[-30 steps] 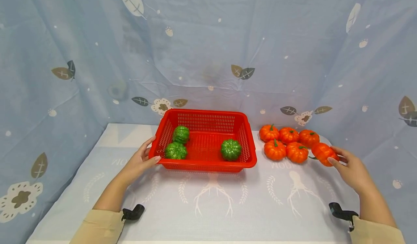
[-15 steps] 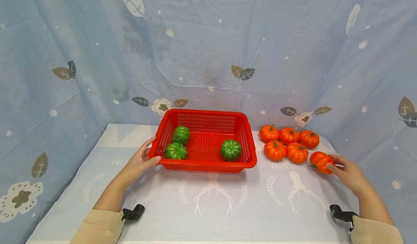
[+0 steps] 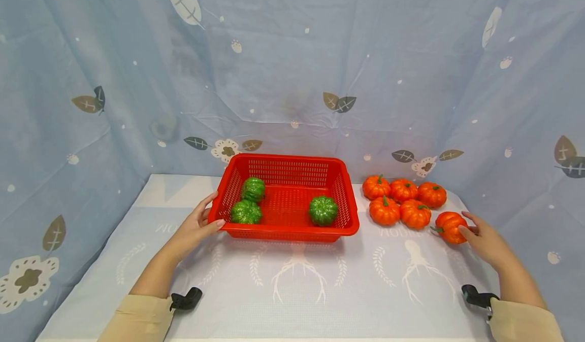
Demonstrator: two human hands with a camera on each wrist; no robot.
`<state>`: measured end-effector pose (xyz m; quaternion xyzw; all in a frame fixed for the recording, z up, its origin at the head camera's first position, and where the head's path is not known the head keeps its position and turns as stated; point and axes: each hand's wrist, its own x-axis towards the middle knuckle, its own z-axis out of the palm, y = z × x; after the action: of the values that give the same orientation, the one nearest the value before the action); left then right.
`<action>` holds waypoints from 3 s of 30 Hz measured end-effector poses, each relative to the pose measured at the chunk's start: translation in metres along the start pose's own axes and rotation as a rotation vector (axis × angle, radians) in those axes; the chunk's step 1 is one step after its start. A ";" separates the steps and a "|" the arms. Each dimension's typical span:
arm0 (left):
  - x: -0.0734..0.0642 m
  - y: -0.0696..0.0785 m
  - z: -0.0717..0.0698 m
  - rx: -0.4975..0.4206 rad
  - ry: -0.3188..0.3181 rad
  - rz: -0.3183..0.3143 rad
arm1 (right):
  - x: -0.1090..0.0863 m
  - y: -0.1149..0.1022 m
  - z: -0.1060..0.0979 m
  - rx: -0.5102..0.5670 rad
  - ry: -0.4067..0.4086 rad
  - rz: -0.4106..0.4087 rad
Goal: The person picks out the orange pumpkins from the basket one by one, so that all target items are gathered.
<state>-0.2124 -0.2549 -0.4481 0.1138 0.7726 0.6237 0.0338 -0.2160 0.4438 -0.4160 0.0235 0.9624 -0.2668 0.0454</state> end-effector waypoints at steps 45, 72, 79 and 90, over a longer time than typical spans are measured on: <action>-0.001 0.000 0.001 -0.008 0.012 -0.017 | 0.019 0.011 0.009 -0.121 0.178 -0.023; -0.002 0.002 0.000 -0.014 -0.002 -0.002 | 0.031 0.023 0.009 0.182 0.083 0.181; 0.000 0.000 0.000 -0.015 -0.005 -0.003 | 0.034 0.022 0.011 0.201 0.080 0.171; -0.001 -0.002 0.000 -0.022 -0.003 0.007 | 0.034 0.017 0.013 0.201 0.079 0.154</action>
<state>-0.2117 -0.2552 -0.4499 0.1169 0.7653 0.6320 0.0343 -0.2480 0.4526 -0.4396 0.1121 0.9273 -0.3564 0.0252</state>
